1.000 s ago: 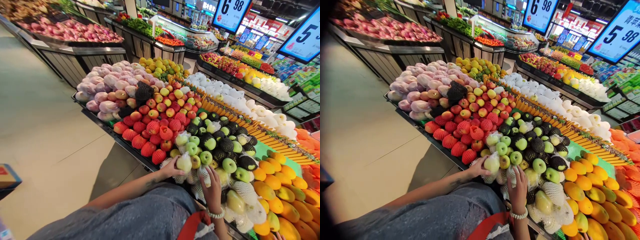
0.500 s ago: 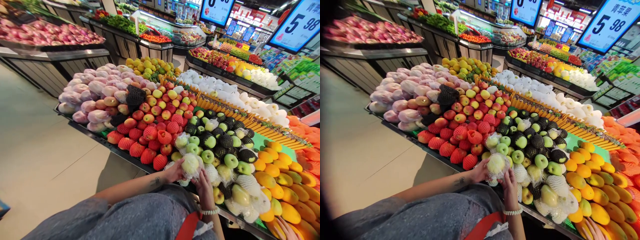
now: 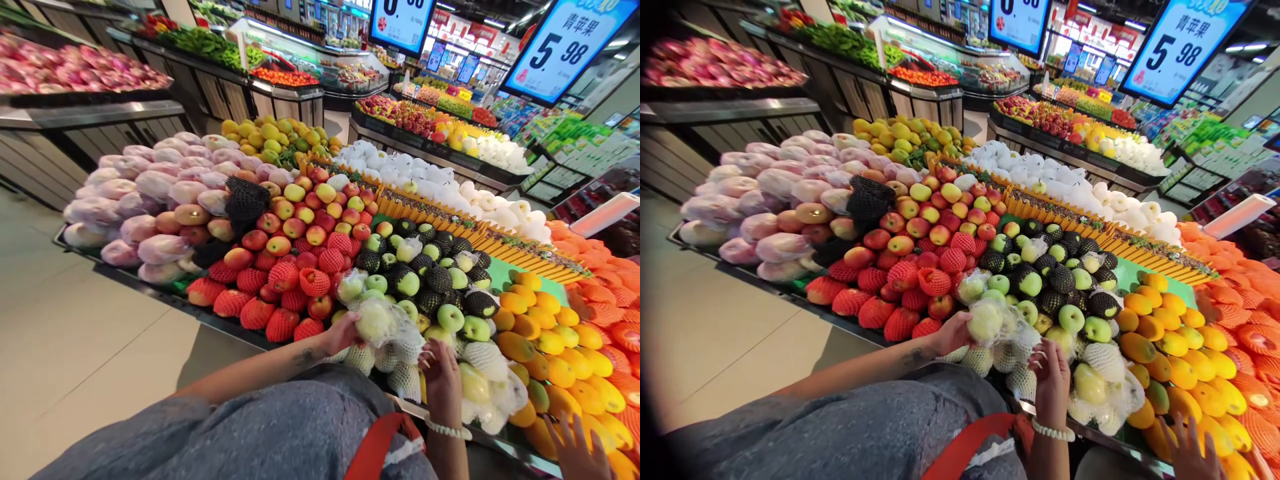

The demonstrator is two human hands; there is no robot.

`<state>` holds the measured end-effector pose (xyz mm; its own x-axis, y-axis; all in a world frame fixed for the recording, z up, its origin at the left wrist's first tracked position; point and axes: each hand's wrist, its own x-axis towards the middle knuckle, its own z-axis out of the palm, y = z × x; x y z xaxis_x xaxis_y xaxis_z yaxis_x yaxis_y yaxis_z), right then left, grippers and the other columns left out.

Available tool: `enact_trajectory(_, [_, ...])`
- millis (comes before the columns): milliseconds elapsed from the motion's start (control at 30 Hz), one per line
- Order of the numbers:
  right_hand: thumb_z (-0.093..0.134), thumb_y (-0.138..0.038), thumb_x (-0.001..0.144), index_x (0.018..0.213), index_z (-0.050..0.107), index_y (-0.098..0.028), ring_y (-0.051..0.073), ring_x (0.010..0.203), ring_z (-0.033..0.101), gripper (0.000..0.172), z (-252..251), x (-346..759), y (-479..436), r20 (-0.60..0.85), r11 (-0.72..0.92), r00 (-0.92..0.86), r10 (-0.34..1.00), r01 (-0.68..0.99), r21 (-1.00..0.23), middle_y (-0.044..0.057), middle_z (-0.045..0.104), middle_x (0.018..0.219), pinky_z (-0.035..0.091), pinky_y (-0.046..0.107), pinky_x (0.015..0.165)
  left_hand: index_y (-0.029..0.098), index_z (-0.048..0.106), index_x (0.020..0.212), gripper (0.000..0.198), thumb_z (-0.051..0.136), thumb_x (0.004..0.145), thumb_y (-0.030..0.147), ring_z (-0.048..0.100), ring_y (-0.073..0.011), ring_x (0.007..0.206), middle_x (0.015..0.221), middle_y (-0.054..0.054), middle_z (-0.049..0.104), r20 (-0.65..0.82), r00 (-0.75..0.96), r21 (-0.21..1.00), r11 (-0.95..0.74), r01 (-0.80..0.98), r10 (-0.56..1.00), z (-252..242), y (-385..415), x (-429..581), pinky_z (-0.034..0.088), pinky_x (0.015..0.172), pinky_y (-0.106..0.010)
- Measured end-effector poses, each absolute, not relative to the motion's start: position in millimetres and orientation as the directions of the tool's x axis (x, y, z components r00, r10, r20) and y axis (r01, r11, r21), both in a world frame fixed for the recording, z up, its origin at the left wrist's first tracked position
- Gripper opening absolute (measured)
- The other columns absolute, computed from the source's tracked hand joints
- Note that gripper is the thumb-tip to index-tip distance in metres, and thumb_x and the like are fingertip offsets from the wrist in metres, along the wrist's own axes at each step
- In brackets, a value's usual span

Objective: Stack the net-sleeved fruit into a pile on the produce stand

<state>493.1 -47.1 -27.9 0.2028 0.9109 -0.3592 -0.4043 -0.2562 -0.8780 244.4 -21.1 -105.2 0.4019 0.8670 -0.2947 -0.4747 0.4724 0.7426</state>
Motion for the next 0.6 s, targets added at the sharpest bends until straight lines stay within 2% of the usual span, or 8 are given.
enact_trajectory(67, [0.082, -0.087, 0.063, 0.094, 0.078, -0.018, 0.017, 0.063, 0.065, 0.076, -29, 482, -52, -0.463, -0.441, -0.002, 0.887, -0.306, -0.844, 0.008, 0.074, 0.082, 0.048, 0.025, 0.049, 0.019, 0.07, 0.118, 0.054, 0.069, 0.083, 0.06, 0.066, -0.027, 0.096, 0.1, -0.009, 0.074, -0.211, 0.41, 0.777, 0.407, -0.481, 0.887, -98, -22, 247, 0.052, 0.077, -0.032])
enact_trajectory(133, [0.075, -0.094, 0.064, 0.094, 0.078, -0.018, 0.02, 0.063, 0.067, 0.083, -33, 468, -55, -0.514, -0.528, -0.121, 0.849, -0.158, -0.834, 0.009, 0.075, 0.082, 0.048, 0.028, 0.048, 0.021, 0.067, 0.126, 0.067, 0.087, 0.07, 0.054, 0.066, -0.0298, 0.111, 0.114, -0.009, 0.073, -0.15, 0.42, 0.818, 0.351, -0.455, 0.895, -92, -24, 249, 0.054, 0.094, -0.038])
enact_trajectory(200, [0.078, -0.09, 0.063, 0.092, 0.079, -0.018, 0.02, 0.063, 0.065, 0.078, -38, 456, -55, -0.468, -0.471, -0.076, 0.88, -0.018, -0.882, 0.007, 0.073, 0.078, 0.05, 0.029, 0.051, 0.022, 0.064, 0.133, 0.081, 0.096, 0.062, 0.045, 0.063, -0.0308, 0.121, 0.126, -0.009, 0.071, -0.143, 0.431, 0.856, 0.33, -0.397, 0.891, -90, -28, 251, 0.05, 0.109, -0.042])
enact_trajectory(267, [0.08, -0.088, 0.063, 0.086, 0.079, -0.018, 0.018, 0.059, 0.06, 0.074, -41, 452, -52, -0.345, -0.345, 0.019, 0.939, 0.103, -0.933, 0.005, 0.07, 0.071, 0.048, 0.029, 0.051, 0.021, 0.059, 0.138, 0.09, 0.1, 0.06, 0.039, 0.061, -0.0308, 0.126, 0.133, -0.009, 0.068, -0.169, 0.434, 0.875, 0.338, -0.348, 0.885, -91, -31, 251, 0.046, 0.115, -0.045])
enact_trajectory(333, [0.078, -0.087, 0.067, 0.077, 0.077, -0.018, 0.017, 0.056, 0.056, 0.07, -40, 454, -48, -0.223, -0.23, 0.057, 0.973, 0.184, -0.956, 0.004, 0.066, 0.064, 0.046, 0.029, 0.051, 0.021, 0.057, 0.14, 0.094, 0.101, 0.059, 0.037, 0.061, -0.0309, 0.127, 0.135, -0.01, 0.067, -0.195, 0.422, 0.876, 0.351, -0.331, 0.885, -95, -32, 251, 0.046, 0.116, -0.046])
enact_trajectory(433, [0.078, -0.079, 0.076, 0.065, 0.07, -0.018, 0.015, 0.056, 0.053, 0.063, -33, 462, -46, -0.111, -0.116, 0.035, 0.993, 0.228, -0.967, 0.002, 0.061, 0.058, 0.045, 0.029, 0.055, 0.021, 0.058, 0.138, 0.094, 0.102, 0.056, 0.037, 0.063, -0.0313, 0.125, 0.128, -0.01, 0.069, -0.196, 0.388, 0.828, 0.364, -0.426, 0.901, -100, -31, 251, 0.047, 0.114, -0.045])
enact_trajectory(600, [0.084, -0.071, 0.077, 0.07, 0.071, -0.018, 0.013, 0.057, 0.052, 0.055, -31, 464, -51, -0.073, -0.086, 0.125, 0.989, 0.101, -0.991, 0.0, 0.06, 0.059, 0.045, 0.027, 0.056, 0.022, 0.06, 0.136, 0.085, 0.098, 0.063, 0.042, 0.066, -0.0338, 0.119, 0.122, -0.009, 0.071, -0.192, 0.408, 0.7, 0.416, -0.581, 0.893, -99, -28, 257, 0.055, 0.098, -0.041])
